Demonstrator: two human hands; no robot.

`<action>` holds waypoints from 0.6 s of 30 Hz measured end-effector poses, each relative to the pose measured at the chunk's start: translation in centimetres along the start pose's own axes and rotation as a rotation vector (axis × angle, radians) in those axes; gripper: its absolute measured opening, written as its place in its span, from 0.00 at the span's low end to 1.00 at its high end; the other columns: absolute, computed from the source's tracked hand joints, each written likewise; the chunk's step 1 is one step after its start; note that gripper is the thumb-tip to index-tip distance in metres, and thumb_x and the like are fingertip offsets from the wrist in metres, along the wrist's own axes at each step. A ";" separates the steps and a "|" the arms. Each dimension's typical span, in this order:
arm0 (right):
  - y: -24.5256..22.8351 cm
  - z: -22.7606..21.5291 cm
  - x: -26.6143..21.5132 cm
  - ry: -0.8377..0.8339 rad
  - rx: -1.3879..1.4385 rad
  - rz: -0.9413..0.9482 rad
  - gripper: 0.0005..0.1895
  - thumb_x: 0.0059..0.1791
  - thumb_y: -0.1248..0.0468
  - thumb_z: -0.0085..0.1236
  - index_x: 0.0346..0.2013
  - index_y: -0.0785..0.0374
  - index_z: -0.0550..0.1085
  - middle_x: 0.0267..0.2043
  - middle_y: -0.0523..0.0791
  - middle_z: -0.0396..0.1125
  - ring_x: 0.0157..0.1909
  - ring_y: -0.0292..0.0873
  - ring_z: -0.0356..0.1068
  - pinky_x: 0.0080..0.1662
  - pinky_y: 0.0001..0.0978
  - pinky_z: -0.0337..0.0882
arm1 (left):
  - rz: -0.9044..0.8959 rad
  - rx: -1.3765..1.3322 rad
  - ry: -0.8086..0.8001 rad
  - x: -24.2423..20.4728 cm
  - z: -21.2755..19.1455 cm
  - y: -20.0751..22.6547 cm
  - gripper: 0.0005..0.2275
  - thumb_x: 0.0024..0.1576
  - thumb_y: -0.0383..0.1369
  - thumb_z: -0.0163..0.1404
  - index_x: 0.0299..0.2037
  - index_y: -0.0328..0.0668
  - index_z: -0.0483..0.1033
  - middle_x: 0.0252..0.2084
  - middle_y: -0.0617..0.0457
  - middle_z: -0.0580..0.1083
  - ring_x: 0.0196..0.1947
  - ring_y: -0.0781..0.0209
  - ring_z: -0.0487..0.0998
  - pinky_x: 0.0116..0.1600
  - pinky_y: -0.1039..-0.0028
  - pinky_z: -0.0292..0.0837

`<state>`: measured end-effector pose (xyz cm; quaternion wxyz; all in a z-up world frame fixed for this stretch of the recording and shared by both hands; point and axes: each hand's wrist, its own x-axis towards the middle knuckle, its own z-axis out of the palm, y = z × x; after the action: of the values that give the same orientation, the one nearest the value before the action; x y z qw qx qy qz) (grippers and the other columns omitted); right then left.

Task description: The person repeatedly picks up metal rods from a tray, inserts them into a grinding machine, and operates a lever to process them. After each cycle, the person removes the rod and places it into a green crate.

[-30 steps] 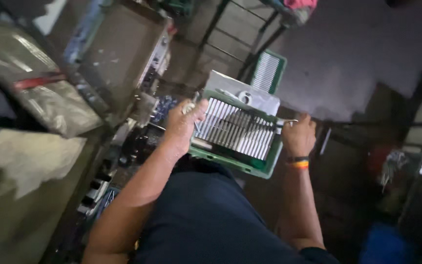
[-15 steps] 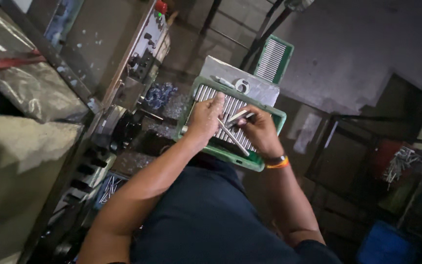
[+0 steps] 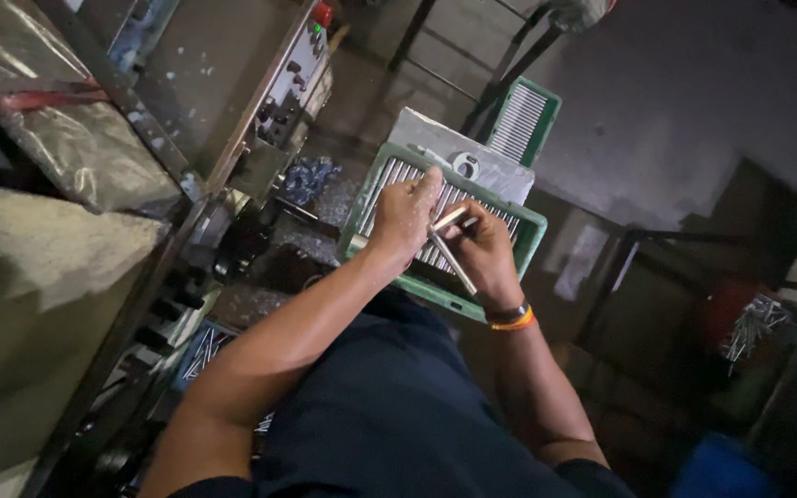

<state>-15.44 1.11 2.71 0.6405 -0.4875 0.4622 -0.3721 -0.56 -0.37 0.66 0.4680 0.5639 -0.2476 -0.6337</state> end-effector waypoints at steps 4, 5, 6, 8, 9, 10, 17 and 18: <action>-2.2 -1.3 -1.2 0.135 -0.200 0.101 0.06 0.53 0.76 0.51 0.39 0.64 0.73 0.31 0.38 0.67 0.32 0.30 0.64 0.35 0.22 0.66 | 0.085 -0.080 -0.013 0.5 -0.5 -0.3 0.23 0.64 0.48 0.51 0.20 0.42 0.69 0.19 0.62 0.64 0.20 0.71 0.61 0.25 0.72 0.54; -2.6 -1.4 -1.5 0.106 -0.136 0.061 0.05 0.54 0.76 0.51 0.39 0.64 0.73 0.32 0.38 0.68 0.33 0.30 0.63 0.35 0.21 0.66 | 0.066 -0.027 0.014 0.8 -0.6 -0.2 0.23 0.64 0.48 0.50 0.19 0.42 0.68 0.18 0.62 0.64 0.19 0.71 0.60 0.24 0.72 0.54; -3.0 -1.5 -1.7 0.073 -0.074 0.019 0.05 0.56 0.75 0.51 0.39 0.64 0.72 0.33 0.38 0.68 0.33 0.29 0.63 0.35 0.21 0.65 | 0.048 0.023 0.043 1.2 -0.7 -0.1 0.24 0.64 0.48 0.50 0.18 0.42 0.67 0.18 0.62 0.63 0.19 0.72 0.60 0.24 0.72 0.54; -2.7 -0.8 -2.2 0.087 -0.123 0.080 0.06 0.53 0.76 0.51 0.39 0.63 0.72 0.33 0.37 0.67 0.34 0.28 0.64 0.35 0.20 0.67 | 0.005 0.084 0.084 1.6 -0.6 -0.3 0.24 0.63 0.48 0.50 0.17 0.42 0.67 0.17 0.62 0.63 0.18 0.71 0.60 0.23 0.72 0.54; -2.6 -0.7 -2.6 0.095 -0.148 0.113 0.07 0.51 0.76 0.51 0.39 0.63 0.72 0.33 0.36 0.67 0.35 0.27 0.65 0.36 0.19 0.67 | -0.021 0.096 0.095 1.6 -0.5 -0.6 0.23 0.62 0.48 0.51 0.17 0.43 0.69 0.16 0.62 0.64 0.17 0.71 0.60 0.23 0.72 0.55; -2.7 -0.8 -2.6 0.069 -0.154 0.067 0.07 0.52 0.76 0.51 0.39 0.63 0.72 0.34 0.37 0.67 0.36 0.27 0.65 0.37 0.20 0.68 | -0.039 0.110 0.103 1.8 -0.5 -0.6 0.23 0.61 0.48 0.51 0.16 0.43 0.70 0.16 0.62 0.65 0.17 0.71 0.61 0.23 0.72 0.55; -3.7 -2.4 -3.2 0.141 -0.138 0.109 0.08 0.52 0.78 0.49 0.39 0.63 0.72 0.33 0.38 0.69 0.34 0.29 0.65 0.34 0.21 0.65 | 0.075 0.059 0.078 2.4 -0.7 -0.2 0.25 0.63 0.47 0.51 0.17 0.40 0.67 0.17 0.60 0.64 0.19 0.69 0.62 0.25 0.69 0.56; -3.7 -2.3 -3.6 0.117 -0.209 0.127 0.09 0.51 0.79 0.49 0.39 0.64 0.72 0.34 0.38 0.70 0.35 0.29 0.66 0.34 0.22 0.66 | 0.078 0.128 0.109 2.4 -0.7 -0.1 0.25 0.63 0.47 0.50 0.16 0.39 0.68 0.16 0.59 0.65 0.18 0.69 0.63 0.25 0.68 0.58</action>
<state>-18.84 2.88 6.86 0.5803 -0.4988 0.5651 -0.3084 0.28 -2.24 -0.74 0.4680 0.6163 -0.2836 -0.5663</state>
